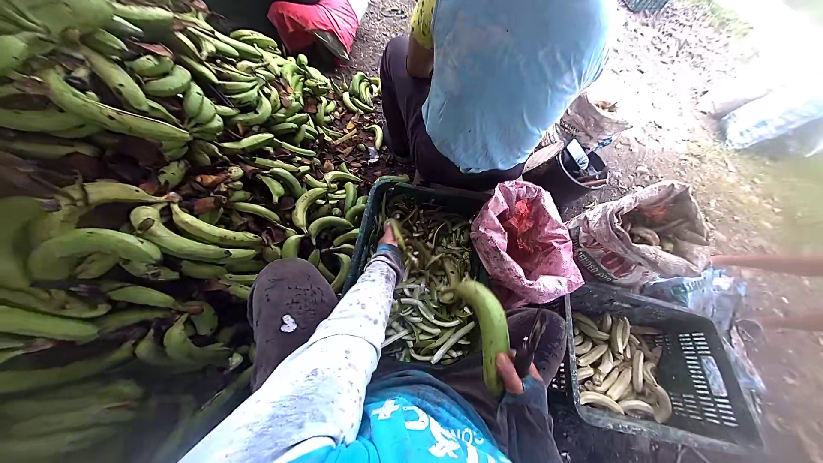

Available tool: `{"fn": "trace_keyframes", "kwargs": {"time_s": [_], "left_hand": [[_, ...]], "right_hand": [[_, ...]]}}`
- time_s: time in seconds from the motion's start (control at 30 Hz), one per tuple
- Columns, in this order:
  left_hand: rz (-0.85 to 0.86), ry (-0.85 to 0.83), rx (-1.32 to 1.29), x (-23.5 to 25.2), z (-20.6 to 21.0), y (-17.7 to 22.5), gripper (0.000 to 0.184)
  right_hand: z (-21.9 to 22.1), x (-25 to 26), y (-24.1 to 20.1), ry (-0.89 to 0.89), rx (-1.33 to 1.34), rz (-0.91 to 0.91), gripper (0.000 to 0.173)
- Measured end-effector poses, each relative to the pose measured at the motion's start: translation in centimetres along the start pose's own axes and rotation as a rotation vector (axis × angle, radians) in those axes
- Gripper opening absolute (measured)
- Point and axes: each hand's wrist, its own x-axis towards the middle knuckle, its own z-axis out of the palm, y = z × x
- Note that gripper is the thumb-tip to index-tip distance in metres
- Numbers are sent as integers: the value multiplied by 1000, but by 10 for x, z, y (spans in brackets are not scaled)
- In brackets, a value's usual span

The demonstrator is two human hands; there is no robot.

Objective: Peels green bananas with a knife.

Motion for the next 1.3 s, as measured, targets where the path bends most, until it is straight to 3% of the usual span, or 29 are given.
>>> {"fn": "trace_keyframes", "kwargs": {"time_s": [0.1,0.2,0.33,0.4,0.47,0.53,0.6,0.67,0.77,0.87,0.93,0.97,1.03,1.1,1.17,1.23,1.3], "left_hand": [[-19,-238,172,-42,-6,15,62],[-3,-442,86,-69,-14,24,46],[238,-657,47,-111,-56,48,39],[375,-579,173,-120,-77,57,52],[470,-385,265,-122,-84,57,71],[475,-333,190,-120,-91,45,77],[509,-421,76,-117,-99,39,74],[637,-555,80,-109,-111,40,76],[761,-660,35,-110,-110,48,85],[795,-682,-28,-121,-106,51,84],[827,-709,-46,-126,-108,51,83],[834,-735,-73,-128,-108,51,82],[813,-801,-152,-134,-111,52,74],[748,-845,-191,-136,-106,64,67],[639,-763,-186,-135,-97,73,61],[548,-506,-95,-137,-79,78,47],[483,-318,142,-138,-61,84,52]], "right_hand": [[25,42,-2,-71,-184,-39,42],[46,109,20,-207,-384,-92,58],[68,107,14,-308,-297,-49,59],[85,100,32,-398,-199,-58,58],[100,87,31,-509,-218,27,55],[109,81,26,-562,-259,111,50],[125,108,50,-495,-119,-141,45],[123,121,7,-428,-42,-233,45],[92,85,-103,-464,201,-301,43],[94,67,-127,-446,420,-457,39],[120,83,-94,-438,168,-377,46],[137,102,-54,-502,31,-363,50],[150,125,44,-670,-250,-525,61],[143,104,38,-793,-501,-170,57],[142,94,15,-703,-400,22,48],[138,109,11,-601,-239,-86,44],[147,150,45,-517,-55,-457,49]]}}
